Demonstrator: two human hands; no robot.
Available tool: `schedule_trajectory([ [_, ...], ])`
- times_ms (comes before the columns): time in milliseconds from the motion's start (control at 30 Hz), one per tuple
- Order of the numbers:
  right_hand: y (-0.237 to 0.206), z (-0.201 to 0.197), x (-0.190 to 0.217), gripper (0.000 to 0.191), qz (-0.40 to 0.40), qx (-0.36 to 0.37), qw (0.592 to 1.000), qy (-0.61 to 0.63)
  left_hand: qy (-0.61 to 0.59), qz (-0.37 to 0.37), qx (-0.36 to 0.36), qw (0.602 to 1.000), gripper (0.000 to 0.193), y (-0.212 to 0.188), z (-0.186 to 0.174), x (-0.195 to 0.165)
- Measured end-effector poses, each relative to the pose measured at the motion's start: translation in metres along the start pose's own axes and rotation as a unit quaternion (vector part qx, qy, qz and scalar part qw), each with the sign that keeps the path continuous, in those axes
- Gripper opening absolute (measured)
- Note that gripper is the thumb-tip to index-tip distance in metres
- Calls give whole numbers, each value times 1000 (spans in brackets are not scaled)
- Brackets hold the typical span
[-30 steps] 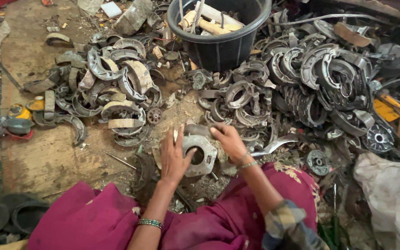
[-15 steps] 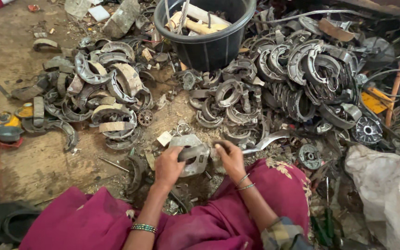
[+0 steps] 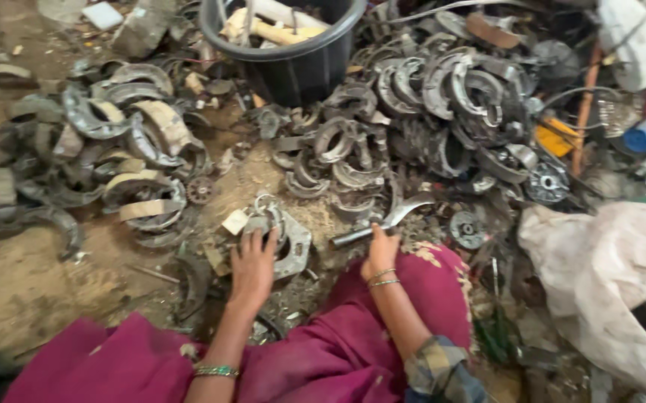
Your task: The person sits on the floor of a cluttered metal workshop and hammers a curved metal brake shoe against a heavy metal plate using a large hammer. They then hold the piece and work on it with a long metal rod, repeatedly striking and prying at it.
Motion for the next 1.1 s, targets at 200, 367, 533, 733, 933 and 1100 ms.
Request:
schedule_trajectory([
  [200,-29,-11,28,41,6,139,990,0,-51,-35,35,997,52,-10,12,7],
  [367,-51,-101,122,41,-147,139,974,-106,-19,-53,15,998,49,-13,10,0],
  [533,2,-260,165,39,-240,-84,917,-308,-29,-35,1,999,54,-13,17,-8],
  [733,-21,-420,94,55,-151,-340,613,-697,-43,-12,-43,998,54,-16,24,-18],
  [933,-93,-492,53,71,-3,-391,531,-752,-23,-36,-12,999,48,-23,27,-17],
  [1100,-95,-482,45,64,96,-357,554,-745,-38,-54,-81,995,47,-29,8,-6],
])
Point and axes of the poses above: each hand's wrist, its own y-axis towards the middle knuckle, its own z-axis out of the palm, x = y × z, the point moved 7 cm from there along y, towards the middle knuckle, and after that the axes turned 15 degrees about z, right-handed, at the moved point
